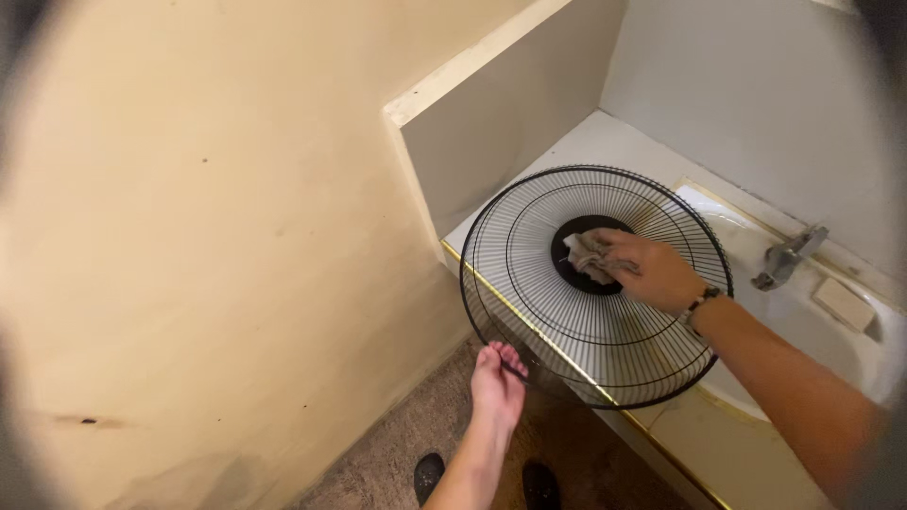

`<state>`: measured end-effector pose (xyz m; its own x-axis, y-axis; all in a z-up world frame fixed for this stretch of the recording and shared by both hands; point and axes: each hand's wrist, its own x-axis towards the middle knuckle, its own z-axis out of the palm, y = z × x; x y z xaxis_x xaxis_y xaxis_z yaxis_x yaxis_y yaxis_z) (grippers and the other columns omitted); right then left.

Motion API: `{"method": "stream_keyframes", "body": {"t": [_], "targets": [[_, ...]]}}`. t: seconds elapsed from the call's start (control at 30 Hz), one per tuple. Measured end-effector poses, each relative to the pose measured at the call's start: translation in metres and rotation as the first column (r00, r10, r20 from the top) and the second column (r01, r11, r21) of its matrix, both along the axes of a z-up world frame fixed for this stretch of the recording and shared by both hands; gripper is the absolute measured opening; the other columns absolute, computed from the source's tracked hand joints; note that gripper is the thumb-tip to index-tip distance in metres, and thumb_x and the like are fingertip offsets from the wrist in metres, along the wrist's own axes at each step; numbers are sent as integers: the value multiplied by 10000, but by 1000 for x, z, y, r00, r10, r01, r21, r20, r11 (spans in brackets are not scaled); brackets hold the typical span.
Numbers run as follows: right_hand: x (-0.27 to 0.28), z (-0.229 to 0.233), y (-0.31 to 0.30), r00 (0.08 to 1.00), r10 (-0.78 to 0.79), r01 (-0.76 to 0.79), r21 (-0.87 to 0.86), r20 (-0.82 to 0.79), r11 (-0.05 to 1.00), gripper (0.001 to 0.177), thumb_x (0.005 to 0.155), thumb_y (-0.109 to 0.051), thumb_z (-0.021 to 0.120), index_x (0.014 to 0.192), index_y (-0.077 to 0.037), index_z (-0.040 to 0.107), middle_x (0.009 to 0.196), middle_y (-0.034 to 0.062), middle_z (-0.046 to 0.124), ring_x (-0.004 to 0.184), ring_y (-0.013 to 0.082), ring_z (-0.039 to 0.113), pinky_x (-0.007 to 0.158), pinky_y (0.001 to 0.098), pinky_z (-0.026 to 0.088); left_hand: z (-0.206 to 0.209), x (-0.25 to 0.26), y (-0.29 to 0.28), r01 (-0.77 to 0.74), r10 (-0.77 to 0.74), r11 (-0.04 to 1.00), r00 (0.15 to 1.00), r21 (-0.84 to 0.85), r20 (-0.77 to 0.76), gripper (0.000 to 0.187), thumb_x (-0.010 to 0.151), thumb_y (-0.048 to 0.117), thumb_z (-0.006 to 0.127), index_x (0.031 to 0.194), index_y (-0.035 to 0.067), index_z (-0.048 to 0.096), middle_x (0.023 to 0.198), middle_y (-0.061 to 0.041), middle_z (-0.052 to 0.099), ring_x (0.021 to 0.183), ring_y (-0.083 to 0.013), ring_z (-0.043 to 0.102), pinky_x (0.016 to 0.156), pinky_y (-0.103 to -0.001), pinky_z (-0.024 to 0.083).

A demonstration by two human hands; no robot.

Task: The person wipes the metal fan cage with a cloth, cleaning both sides by rotating the cage and scrubbing the wire mesh and central hub. The cage is held over a sink during the process.

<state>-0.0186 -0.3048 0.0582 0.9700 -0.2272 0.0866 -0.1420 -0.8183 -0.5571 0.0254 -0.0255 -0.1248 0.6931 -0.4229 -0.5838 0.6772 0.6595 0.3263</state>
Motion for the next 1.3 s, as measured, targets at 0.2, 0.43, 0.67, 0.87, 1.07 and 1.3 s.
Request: {"method": "stream_keyframes", "body": {"t": [0.2, 0.43, 0.67, 0.87, 1.07, 1.3], "targets": [[3, -9, 26, 987, -69, 104, -252, 145, 962, 372, 813, -441, 776, 1019, -132, 794, 1482, 143, 567, 1379, 392, 441, 1056, 555, 423, 18, 42, 15, 151, -166, 947, 986, 285, 32, 337, 1050, 318, 459, 1263, 96, 596, 974, -48, 620, 833, -170, 515, 732, -354, 397], [57, -39, 113, 969, 91, -12, -325, 229, 946, 217, 925, -320, 612, 906, -162, 760, 1383, 65, 650, 1346, 283, 529, 1129, 441, 395, -38, 92, -20, 107, -121, 992, 966, 71, 227, 379, 1107, 161, 423, 1426, 152, 627, 978, -55, 571, 786, -171, 538, 652, -335, 516], [94, -69, 183, 927, 374, -330, -512, -17, 793, 313, 880, -213, 604, 1144, -132, 752, 1381, 56, 643, 1429, 262, 482, 1237, 442, 293, -15, 82, -11, 28, -27, 998, 999, 52, -19, 338, 1056, 173, 360, 1325, 104, 553, 1176, -109, 705, 1066, -253, 683, 942, -416, 571], [72, -17, 100, 904, 354, -305, -218, 241, 927, 369, 1008, -234, 487, 1319, -196, 683, 1342, 31, 709, 1266, 248, 636, 1234, 529, 284, -35, 88, -14, 33, -41, 997, 991, 64, 128, 248, 1055, 97, 526, 1276, 82, 637, 952, -37, 650, 764, -147, 545, 658, -302, 491], [68, -16, 84, 971, 176, -205, -184, -163, 961, 425, 1035, -222, 444, 1455, -157, 457, 1409, 77, 634, 1243, 291, 618, 1215, 549, 265, -26, 86, -14, 85, -90, 985, 995, 153, 30, 273, 1039, 120, 515, 1272, 144, 655, 924, -27, 646, 742, -130, 544, 636, -304, 479], [109, -50, 191, 908, 361, -420, -425, -215, 802, 671, 892, -81, 588, 1516, -228, 393, 1510, 216, 500, 1404, 403, 451, 1106, 499, 299, 29, 76, -5, 29, -24, 995, 998, 91, -61, 314, 1047, 175, 417, 1308, 58, 546, 1048, -124, 672, 868, -206, 659, 753, -363, 584]]}}
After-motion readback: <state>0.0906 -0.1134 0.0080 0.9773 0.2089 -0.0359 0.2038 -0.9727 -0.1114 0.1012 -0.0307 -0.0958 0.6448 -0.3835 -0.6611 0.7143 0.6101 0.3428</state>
